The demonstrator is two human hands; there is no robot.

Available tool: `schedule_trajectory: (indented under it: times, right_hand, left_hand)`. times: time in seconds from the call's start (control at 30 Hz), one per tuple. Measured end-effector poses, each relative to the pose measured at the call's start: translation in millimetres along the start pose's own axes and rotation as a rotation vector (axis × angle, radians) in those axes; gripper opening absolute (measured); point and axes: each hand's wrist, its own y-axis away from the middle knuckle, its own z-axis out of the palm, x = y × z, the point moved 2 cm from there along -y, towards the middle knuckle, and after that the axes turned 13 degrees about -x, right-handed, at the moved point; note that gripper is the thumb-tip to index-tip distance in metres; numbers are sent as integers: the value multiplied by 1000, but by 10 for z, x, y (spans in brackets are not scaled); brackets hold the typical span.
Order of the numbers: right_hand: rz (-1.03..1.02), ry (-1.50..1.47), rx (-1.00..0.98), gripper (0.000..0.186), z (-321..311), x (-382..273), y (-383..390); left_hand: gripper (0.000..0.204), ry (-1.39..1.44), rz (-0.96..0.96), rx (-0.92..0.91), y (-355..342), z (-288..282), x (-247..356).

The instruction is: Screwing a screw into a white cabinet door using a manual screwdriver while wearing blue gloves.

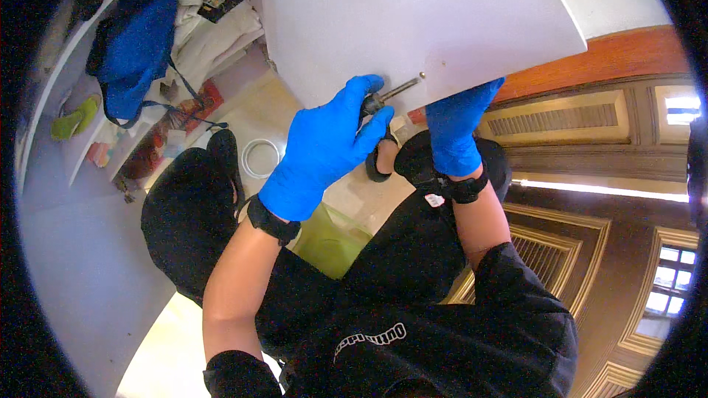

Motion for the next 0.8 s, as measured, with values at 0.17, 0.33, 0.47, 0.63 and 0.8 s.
schedule_trajectory:
  times: [0.17,0.33,0.47,0.63,0.8]
  right_hand:
    - [-18,25,-6,39,9,4,61]
    - [-19,17,-7,43,-6,19,69]
    - [-16,16,-11,47,-12,25,69]
    - [-7,5,-21,52,-6,47,88]
    - [-1,-14,-30,56,-10,71,68]
  left_hand:
    - [31,-10,-30,-16,20,42,129]
    - [25,-101,-29,-16,-2,25,187]
    - [25,-146,12,-6,9,46,199]
    - [27,-146,-32,0,35,68,231]
    - [29,-142,17,47,24,76,264]
